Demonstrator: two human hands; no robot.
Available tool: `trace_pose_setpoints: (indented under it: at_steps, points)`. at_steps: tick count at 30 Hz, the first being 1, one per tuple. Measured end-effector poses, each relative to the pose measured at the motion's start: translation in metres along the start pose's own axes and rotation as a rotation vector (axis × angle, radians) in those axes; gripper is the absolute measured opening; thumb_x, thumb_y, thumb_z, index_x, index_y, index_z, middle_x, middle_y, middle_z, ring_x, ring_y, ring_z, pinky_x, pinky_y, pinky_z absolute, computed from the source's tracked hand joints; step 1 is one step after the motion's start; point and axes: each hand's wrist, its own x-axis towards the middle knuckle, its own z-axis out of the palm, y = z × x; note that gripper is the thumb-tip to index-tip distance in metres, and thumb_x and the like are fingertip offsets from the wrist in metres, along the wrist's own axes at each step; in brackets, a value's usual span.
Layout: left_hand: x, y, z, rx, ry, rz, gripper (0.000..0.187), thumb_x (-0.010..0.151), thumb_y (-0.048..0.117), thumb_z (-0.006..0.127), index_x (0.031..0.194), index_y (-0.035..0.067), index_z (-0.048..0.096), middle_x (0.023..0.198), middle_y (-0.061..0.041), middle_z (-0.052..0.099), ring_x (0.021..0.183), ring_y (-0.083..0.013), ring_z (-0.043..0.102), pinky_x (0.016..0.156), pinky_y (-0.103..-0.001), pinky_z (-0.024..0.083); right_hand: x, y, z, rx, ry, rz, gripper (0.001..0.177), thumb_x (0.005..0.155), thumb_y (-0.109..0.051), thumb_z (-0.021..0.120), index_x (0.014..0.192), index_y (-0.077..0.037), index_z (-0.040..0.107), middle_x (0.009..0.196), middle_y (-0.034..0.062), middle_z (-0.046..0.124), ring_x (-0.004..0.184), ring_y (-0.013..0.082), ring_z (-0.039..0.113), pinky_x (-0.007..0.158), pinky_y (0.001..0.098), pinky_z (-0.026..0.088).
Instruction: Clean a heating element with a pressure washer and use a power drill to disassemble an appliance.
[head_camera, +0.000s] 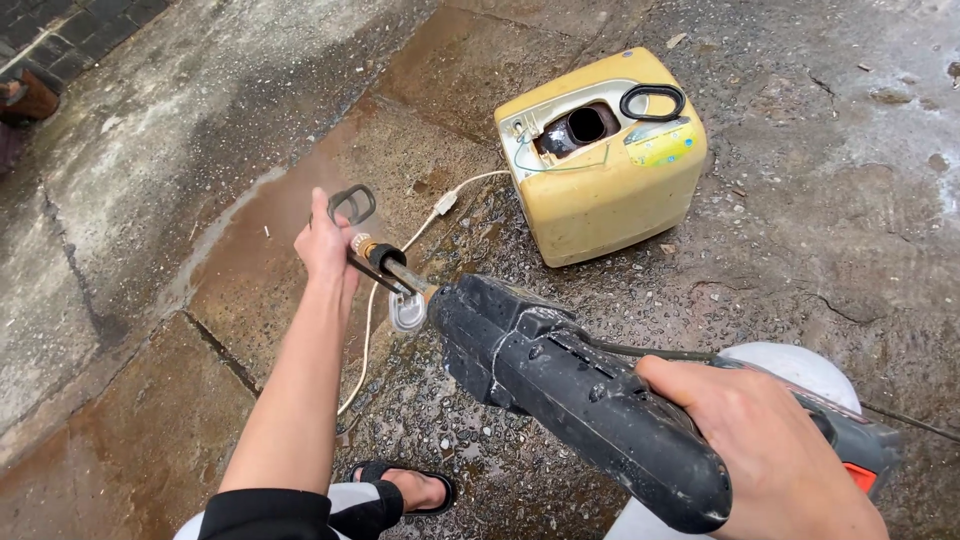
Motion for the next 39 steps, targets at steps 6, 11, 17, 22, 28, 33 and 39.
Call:
trace_pose_setpoints:
  at_steps: [6,11,17,22,28,33,39]
  points:
    - [0.016,-0.017,-0.012,0.175,-0.244,0.032,0.026,0.089,0.045,0.072,0.079,0.022,0.068,0.088,0.007,0.072,0.127,-0.0175,0.066,0.129,-0.054,0.020,-0.001,-0.002,0.001,-0.003,-0.027,0.000,0.011,0.068,-0.036,0.070,0.076,-0.031,0.064,0.061,-0.0112,0.075,0.056,0.0186,0.065,0.060,0.0323,0.049]
    - [0.002,-0.019,-0.016,-0.064,-0.337,-0.046,0.020,0.109,0.024,0.061,0.096,0.009,0.061,0.064,0.005,0.055,0.049,-0.0042,0.047,0.047,-0.017,0.042,0.001,-0.001,0.003,0.003,-0.028,-0.009,0.025,0.059,-0.043,0.077,0.078,-0.033,0.064,0.060,-0.0119,0.072,0.054,0.0158,0.060,0.058,0.0304,0.046]
    - [-0.019,-0.007,-0.014,-0.107,-0.345,-0.069,0.064,0.108,0.046,0.040,0.131,-0.010,0.060,0.049,-0.003,0.052,0.076,-0.0254,0.083,0.053,-0.029,0.060,0.003,-0.002,0.011,-0.038,0.010,-0.061,0.023,0.072,-0.044,0.072,0.075,-0.028,0.057,0.063,-0.0101,0.074,0.060,0.0216,0.070,0.058,0.0358,0.048]
    - [0.025,-0.017,-0.011,-0.108,-0.435,0.040,0.013,0.096,-0.005,0.063,0.104,0.001,0.054,0.115,-0.012,0.056,0.094,-0.0308,0.075,0.084,-0.047,0.069,0.005,-0.010,0.012,-0.076,-0.012,-0.028,0.022,0.071,-0.042,0.072,0.078,-0.029,0.057,0.069,-0.0100,0.075,0.069,0.0212,0.073,0.060,0.0366,0.050]
    - [0.029,-0.025,-0.009,0.025,-0.284,0.176,0.016,0.103,-0.001,0.058,0.119,-0.005,0.057,0.111,-0.020,0.068,0.075,-0.0266,0.078,0.072,-0.037,0.074,0.009,-0.010,0.015,-0.087,-0.011,-0.031,0.020,0.072,-0.041,0.070,0.080,-0.029,0.057,0.072,-0.0087,0.077,0.072,0.0244,0.072,0.061,0.0379,0.051]
    - [0.029,-0.038,-0.008,-0.120,-0.096,0.124,0.020,0.102,0.016,0.063,0.102,-0.002,0.071,0.104,-0.013,0.078,0.068,-0.0160,0.068,0.063,-0.030,0.066,0.008,-0.004,0.018,-0.081,-0.016,-0.076,0.019,0.074,-0.041,0.069,0.083,-0.029,0.058,0.073,-0.0086,0.077,0.072,0.0251,0.073,0.060,0.0389,0.050]
    - [0.030,-0.039,-0.016,-0.026,-0.033,0.018,0.045,0.100,0.055,0.056,0.084,0.013,0.058,0.059,0.001,0.051,0.046,-0.0088,0.043,0.042,-0.025,0.041,0.011,-0.005,0.018,-0.080,-0.047,-0.043,0.019,0.072,-0.044,0.069,0.081,-0.030,0.059,0.076,-0.0108,0.077,0.072,0.0237,0.073,0.060,0.0379,0.050]
